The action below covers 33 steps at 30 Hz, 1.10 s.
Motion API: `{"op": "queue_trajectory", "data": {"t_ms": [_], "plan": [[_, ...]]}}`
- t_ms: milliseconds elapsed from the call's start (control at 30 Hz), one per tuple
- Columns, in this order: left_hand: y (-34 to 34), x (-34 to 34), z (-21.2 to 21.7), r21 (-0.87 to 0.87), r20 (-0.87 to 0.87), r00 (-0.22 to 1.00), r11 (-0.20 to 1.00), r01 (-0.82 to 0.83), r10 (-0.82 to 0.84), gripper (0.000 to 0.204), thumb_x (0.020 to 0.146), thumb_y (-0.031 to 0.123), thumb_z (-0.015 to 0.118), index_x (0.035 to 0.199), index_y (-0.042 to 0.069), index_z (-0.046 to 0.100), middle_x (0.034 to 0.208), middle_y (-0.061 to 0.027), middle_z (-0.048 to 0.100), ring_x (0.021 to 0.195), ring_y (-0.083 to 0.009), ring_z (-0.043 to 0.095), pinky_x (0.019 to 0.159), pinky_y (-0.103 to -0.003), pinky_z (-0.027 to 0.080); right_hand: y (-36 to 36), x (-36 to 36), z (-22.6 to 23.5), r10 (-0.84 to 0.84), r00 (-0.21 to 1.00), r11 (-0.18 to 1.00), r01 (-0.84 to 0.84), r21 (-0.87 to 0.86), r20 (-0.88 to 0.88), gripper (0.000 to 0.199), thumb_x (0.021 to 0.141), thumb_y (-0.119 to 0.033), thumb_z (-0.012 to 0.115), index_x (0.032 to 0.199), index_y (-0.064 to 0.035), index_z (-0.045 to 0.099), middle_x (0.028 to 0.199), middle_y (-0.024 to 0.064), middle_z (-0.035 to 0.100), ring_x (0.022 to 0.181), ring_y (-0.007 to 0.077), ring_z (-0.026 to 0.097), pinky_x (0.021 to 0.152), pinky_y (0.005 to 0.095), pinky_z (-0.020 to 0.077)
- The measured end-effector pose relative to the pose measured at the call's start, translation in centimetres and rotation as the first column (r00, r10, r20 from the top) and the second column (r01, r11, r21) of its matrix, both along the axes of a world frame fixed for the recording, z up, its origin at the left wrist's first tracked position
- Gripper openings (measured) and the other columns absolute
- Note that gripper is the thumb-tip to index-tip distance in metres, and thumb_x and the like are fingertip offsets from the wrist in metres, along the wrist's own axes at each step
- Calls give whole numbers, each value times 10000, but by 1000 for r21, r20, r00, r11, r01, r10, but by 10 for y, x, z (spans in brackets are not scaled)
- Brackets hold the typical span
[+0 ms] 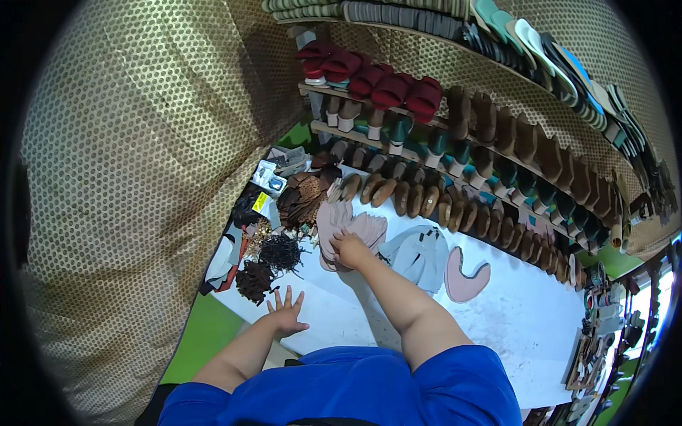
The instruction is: The person measures along the curved edges of shoe upper pieces using a flexible chain, smooths them down by hand, and arranges them on the work surface.
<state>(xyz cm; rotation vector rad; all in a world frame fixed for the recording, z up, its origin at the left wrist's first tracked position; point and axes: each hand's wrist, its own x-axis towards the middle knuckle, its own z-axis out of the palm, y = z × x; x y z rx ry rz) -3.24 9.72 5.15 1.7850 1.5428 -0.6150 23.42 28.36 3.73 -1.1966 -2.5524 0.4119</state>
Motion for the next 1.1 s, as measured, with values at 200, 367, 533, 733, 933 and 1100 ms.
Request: {"op": "queue_trajectory", "data": {"t_ms": [200,367,533,733,933,1100], "plan": [[3,0,6,-1,3,1000,1000,-17,17,1249,774,621,751,1648,285,-76,1667,-204,-262,1490,-538,-254,1132,-749,-69,19,-5,-24,-9,1000,1000,9,8,12,382,797,-214,690,1160,-105,736,1300,170,670,1223,404,610,1054,454,475],[5,-4,4,-38,-7,1000,999,-12,12,1231,793,628,729,1647,277,-84,1661,-210,-271,1486,-543,-256,1131,-751,-64,45,0,7,-527,820,810,404,-425,-225,271,870,-175,646,1098,-93,767,1126,209,730,1045,344,692,942,418,530],[8,-5,-2,-53,-5,1000,999,11,-11,1252,798,654,717,1639,259,-122,1646,-232,-290,1470,-559,-274,1120,-763,-58,76,42,32,-769,511,630,503,-593,-384,248,915,-207,633,1078,-67,757,931,168,751,865,302,720,805,395,541],[8,-4,0,-68,-1,1000,997,22,-22,1274,799,675,710,1633,242,-151,1632,-250,-311,1457,-567,-293,1116,-765,-55,78,62,90,-676,366,705,572,-419,-639,252,957,-196,622,1137,-85,760,830,105,732,731,206,664,723,363,512],[6,-4,3,-71,-4,1000,997,23,-23,1257,811,670,698,1633,241,-152,1637,-239,-310,1459,-563,-292,1123,-764,-35,-12,34,119,-424,674,897,407,-175,-605,296,938,-116,616,1207,-131,741,1018,165,731,941,317,705,842,380,549],[5,-3,11,-49,17,1000,999,-11,12,1191,830,613,694,1644,265,-104,1655,-205,-291,1479,-532,-286,1134,-745,-66,-129,57,18,136,971,990,-125,69,-197,384,876,-99,636,1254,-153,679,1321,122,659,1257,328,608,1061,466,479]]}}
